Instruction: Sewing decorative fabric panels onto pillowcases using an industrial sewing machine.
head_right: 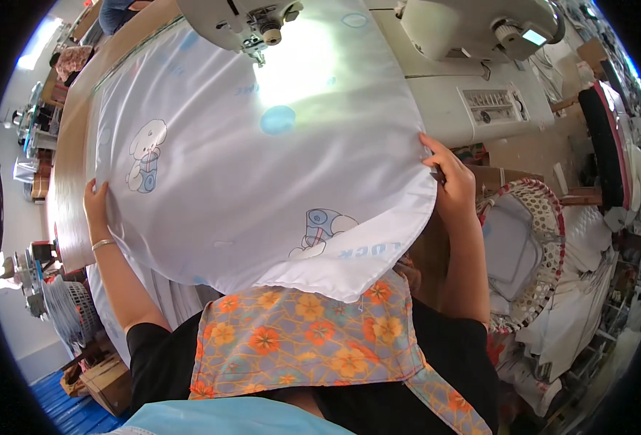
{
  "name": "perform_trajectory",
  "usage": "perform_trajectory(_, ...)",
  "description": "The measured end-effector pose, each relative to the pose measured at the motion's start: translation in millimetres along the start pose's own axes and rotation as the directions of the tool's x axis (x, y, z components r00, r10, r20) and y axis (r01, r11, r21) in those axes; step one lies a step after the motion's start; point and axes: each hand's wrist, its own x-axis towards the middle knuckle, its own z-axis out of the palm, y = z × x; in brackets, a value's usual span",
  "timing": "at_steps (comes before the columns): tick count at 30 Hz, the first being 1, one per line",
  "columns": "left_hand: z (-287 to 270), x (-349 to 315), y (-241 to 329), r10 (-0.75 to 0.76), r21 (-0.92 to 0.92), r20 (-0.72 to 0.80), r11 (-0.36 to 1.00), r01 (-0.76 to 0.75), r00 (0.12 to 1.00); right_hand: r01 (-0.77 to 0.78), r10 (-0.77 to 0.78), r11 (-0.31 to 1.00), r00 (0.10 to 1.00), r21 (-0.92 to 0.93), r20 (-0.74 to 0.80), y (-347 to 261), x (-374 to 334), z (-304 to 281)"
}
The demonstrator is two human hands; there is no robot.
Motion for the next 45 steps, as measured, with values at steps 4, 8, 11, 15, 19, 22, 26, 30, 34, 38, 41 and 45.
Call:
perform_trajectory(4,0.6,-1.8,-11.3,-0.018,-0.016,0.010,1.000,0.018,1.000,-0.013,0.013,1.000,1.000,0.005,0.011,1.6,-4.8,0.2)
perform_trajectory(8,4.5,0.2,-10.9,0.093,0.071,-0.045,0.993,-0.089,0.995,-0.013,0.013,1.000,1.000,0.011,0.007,4.9,-7.4,-1.1)
perform_trajectory(11,5.2,-6.1,3.1,0.061,0.120,-0.057,0.991,-0.054,0.997,-0.065,0.065,0.998,0.997,0.006,0.037,0.0,-4.8,-4.7)
perform_trajectory(15,-13.7,-29.2,42.3,0.397,0.373,-0.139,0.869,-0.324,0.907,0.038,-0.033,0.998,0.995,-0.047,0.099,-28.8,-5.0,-9.4)
perform_trajectory(19,-19.3,-168.8,282.1,0.576,-0.591,-0.006,0.657,-0.468,0.817,0.176,-0.172,0.984,0.951,0.008,0.255,-36.3,-39.9,-27.2)
perform_trajectory(22,-35.4,-241.2,356.1,0.978,-0.918,-0.097,-0.016,-0.397,0.186,0.069,-0.102,0.991,0.941,0.111,0.323,-27.1,-55.9,-25.0)
perform_trajectory(26,-9.4,-311.8,417.0,0.867,-0.835,-0.356,-0.462,0.297,0.349,-0.025,0.007,0.996,0.976,0.081,0.216,-22.1,-71.5,-25.5)
perform_trajectory(30,8.6,-350.8,444.3,0.879,-0.874,-0.293,-0.406,0.267,0.377,0.059,-0.099,0.982,0.971,0.181,0.219,-4.8,-76.7,-9.2)
perform_trajectory(34,21.2,-356.4,459.8,0.898,-0.884,-0.267,-0.373,0.283,0.350,0.080,-0.103,0.990,0.973,0.116,0.209,10.8,-83.1,-10.4)
perform_trajectory(38,28.2,-359.7,462.3,0.916,-0.891,-0.237,-0.338,0.303,0.324,0.111,-0.122,0.992,0.970,0.060,0.208,17.0,-86.3,-26.1)
perform_trajectory(41,22.2,-350.2,456.1,0.926,-0.892,-0.205,-0.310,0.329,0.317,-0.035,0.020,0.983,0.996,-0.182,-0.085,31.3,-105.2,-58.1)
perform_trajectory(45,13.3,-345.7,444.9,0.938,-0.888,-0.187,-0.289,0.358,0.293,-0.510,0.428,0.823,0.846,-0.250,-0.317,165.6,-168.0,-133.0)
